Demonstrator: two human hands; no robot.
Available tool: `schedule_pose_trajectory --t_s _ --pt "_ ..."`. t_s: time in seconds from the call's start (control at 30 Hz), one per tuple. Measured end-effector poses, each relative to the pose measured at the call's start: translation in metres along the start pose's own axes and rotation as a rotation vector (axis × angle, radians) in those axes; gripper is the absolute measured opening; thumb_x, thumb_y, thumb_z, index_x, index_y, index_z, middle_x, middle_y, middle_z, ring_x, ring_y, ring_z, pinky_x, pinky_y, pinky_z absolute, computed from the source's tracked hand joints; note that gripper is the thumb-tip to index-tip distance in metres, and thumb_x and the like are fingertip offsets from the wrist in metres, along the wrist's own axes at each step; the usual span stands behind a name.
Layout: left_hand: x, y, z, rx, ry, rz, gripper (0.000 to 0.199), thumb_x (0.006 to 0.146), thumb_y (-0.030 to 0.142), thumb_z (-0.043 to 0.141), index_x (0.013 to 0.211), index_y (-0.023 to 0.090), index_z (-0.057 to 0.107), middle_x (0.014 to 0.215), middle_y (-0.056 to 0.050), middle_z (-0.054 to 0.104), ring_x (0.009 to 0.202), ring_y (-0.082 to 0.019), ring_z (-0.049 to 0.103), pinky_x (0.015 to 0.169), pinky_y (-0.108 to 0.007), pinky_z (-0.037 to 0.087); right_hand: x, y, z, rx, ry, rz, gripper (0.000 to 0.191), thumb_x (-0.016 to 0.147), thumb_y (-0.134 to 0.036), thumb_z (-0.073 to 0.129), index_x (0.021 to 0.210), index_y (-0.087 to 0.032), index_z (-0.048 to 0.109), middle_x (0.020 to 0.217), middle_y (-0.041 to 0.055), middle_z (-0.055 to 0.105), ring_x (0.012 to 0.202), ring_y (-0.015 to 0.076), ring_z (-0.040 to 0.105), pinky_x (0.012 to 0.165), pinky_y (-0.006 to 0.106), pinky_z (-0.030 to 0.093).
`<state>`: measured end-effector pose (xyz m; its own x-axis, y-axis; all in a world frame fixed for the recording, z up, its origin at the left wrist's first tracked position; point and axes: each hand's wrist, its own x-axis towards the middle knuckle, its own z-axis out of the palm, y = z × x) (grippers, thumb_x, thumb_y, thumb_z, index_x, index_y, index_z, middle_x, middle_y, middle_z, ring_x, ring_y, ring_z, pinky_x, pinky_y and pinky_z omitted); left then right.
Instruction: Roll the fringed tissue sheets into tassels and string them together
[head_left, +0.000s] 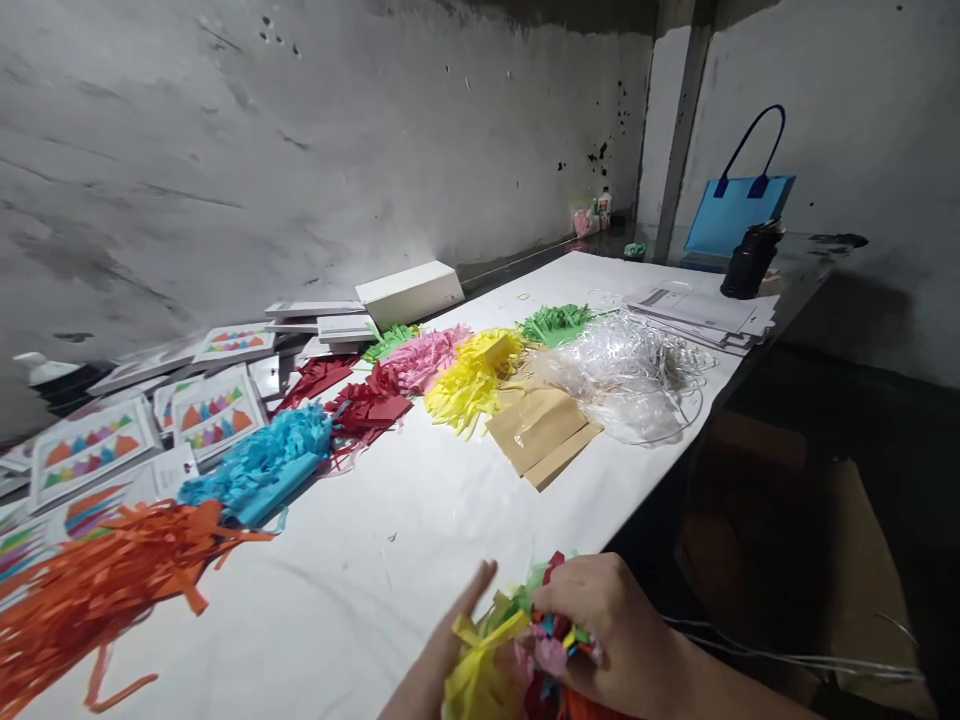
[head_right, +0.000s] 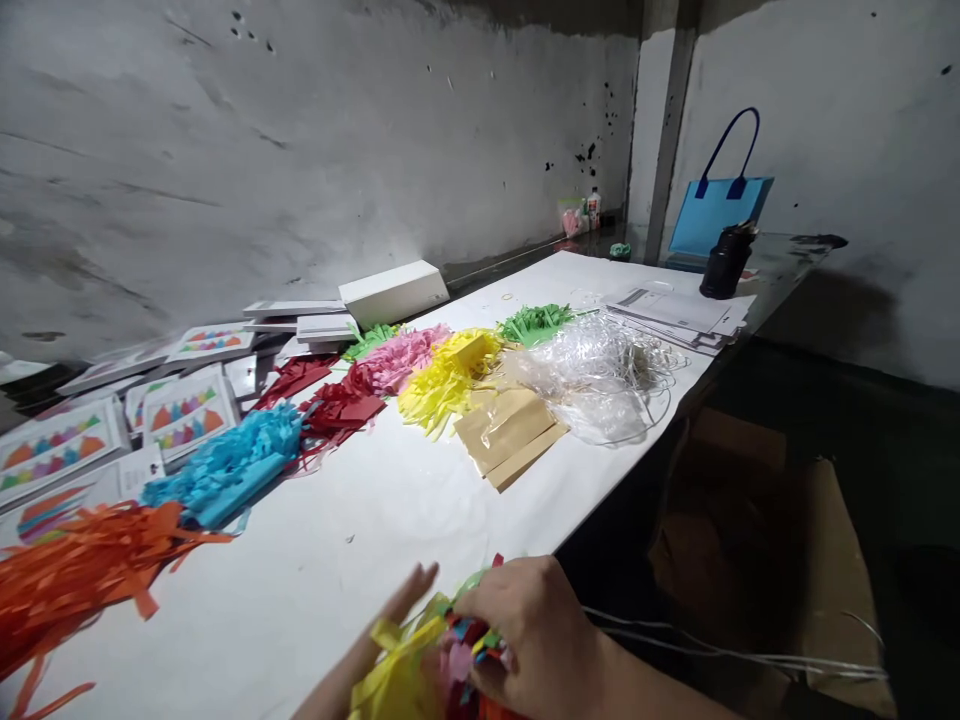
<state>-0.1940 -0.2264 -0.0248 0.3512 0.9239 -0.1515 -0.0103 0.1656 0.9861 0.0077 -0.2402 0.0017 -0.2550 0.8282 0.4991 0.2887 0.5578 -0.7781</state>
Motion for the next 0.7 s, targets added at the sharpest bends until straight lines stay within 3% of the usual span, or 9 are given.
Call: schedule_pose_trajectory --t_s 0.07,0.13,0.23,0.3,0.43,0.53,0.63,0.7 --pt "0.0 0.004 0.003 0.014 0.056 0.018 0.054 0.093 0.055 0.062 0.14 0.03 0.057 0.136 -0.011 0.067 0.129 -0.032 0.061 0.108 -0.055 0.049 0.001 -0.006 0.003 0.028 -0.012 -0.022 0.033 0.089 -0.042 0.053 0.063 -0.021 0.053 0.055 -0.0044 0.043 0.051 0.012 0.038 0.053 0.028 0.029" --pt "-0.001 -0.002 0.013 0.008 0.07 0.014 0.064 0.09 0.062 0.06 0.146 0.032 0.052 0.129 -0.012 0.071 0.129 -0.033 0.062 0.107 -0.051 0.05 0.005 -0.014 0.002 0.134 -0.078 0.079 0.041 0.086 -0.042 0.058 0.055 -0.022 0.042 0.051 -0.0059 0.036 0.048 0.0107 0.035 0.051 0.027 0.028" --pt "0.0 -0.031 0.032 -0.049 0.094 -0.027 0.085 0.085 0.072 0.06 0.155 0.028 0.04 0.118 -0.013 0.075 0.116 -0.034 0.071 0.103 -0.049 0.054 0.007 -0.022 -0.005 0.211 -0.152 0.215 0.048 0.091 -0.044 0.058 0.051 -0.022 0.042 0.053 -0.004 0.042 0.053 0.0119 0.042 0.056 0.026 0.037" --pt "0.005 -0.057 0.044 -0.085 0.135 -0.071 0.09 0.081 0.079 0.058 0.152 0.025 0.045 0.111 -0.012 0.076 0.109 -0.034 0.073 0.101 -0.05 0.055 0.004 -0.021 -0.009 0.214 -0.075 0.266 0.049 0.092 -0.05 0.058 0.053 -0.022 0.046 0.055 -0.0033 0.043 0.054 0.0125 0.043 0.058 0.025 0.041" --pt "0.024 -0.097 0.057 -0.048 0.163 -0.114 0.057 0.092 0.068 0.053 0.122 0.022 0.067 0.111 -0.01 0.074 0.102 -0.028 0.071 0.092 -0.049 0.058 -0.009 -0.012 -0.004 0.188 0.218 0.361 0.046 0.087 -0.059 0.066 0.062 -0.022 0.053 0.06 -0.003 0.044 0.056 0.0137 0.046 0.058 0.025 0.046" --pt "0.033 -0.105 0.053 0.003 0.195 -0.112 0.038 0.098 0.053 0.057 0.113 0.021 0.068 0.115 -0.006 0.071 0.1 -0.023 0.069 0.088 -0.044 0.058 -0.008 -0.011 0.005 0.235 0.214 0.364 0.045 0.085 -0.052 0.072 0.061 -0.022 0.051 0.059 -0.004 0.043 0.056 0.0128 0.044 0.058 0.025 0.045" --pt "0.037 -0.097 0.04 0.054 0.216 -0.073 0.037 0.098 0.051 0.058 0.117 0.02 0.067 0.119 -0.007 0.07 0.101 -0.023 0.069 0.089 -0.044 0.057 0.003 -0.007 0.004 0.384 0.217 0.421 0.051 0.086 -0.051 0.074 0.057 -0.02 0.045 0.057 -0.0057 0.038 0.055 0.0105 0.04 0.055 0.024 0.04" --pt "0.04 -0.084 0.026 0.09 0.213 -0.024 0.039 0.098 0.052 0.057 0.119 0.02 0.066 0.12 -0.008 0.07 0.104 -0.024 0.068 0.092 -0.047 0.056 0.007 0.001 -0.006 0.582 0.132 0.498 0.046 0.079 -0.055 0.081 0.069 -0.017 0.058 0.064 -0.0044 0.048 0.061 0.011 0.045 0.059 0.023 0.041"
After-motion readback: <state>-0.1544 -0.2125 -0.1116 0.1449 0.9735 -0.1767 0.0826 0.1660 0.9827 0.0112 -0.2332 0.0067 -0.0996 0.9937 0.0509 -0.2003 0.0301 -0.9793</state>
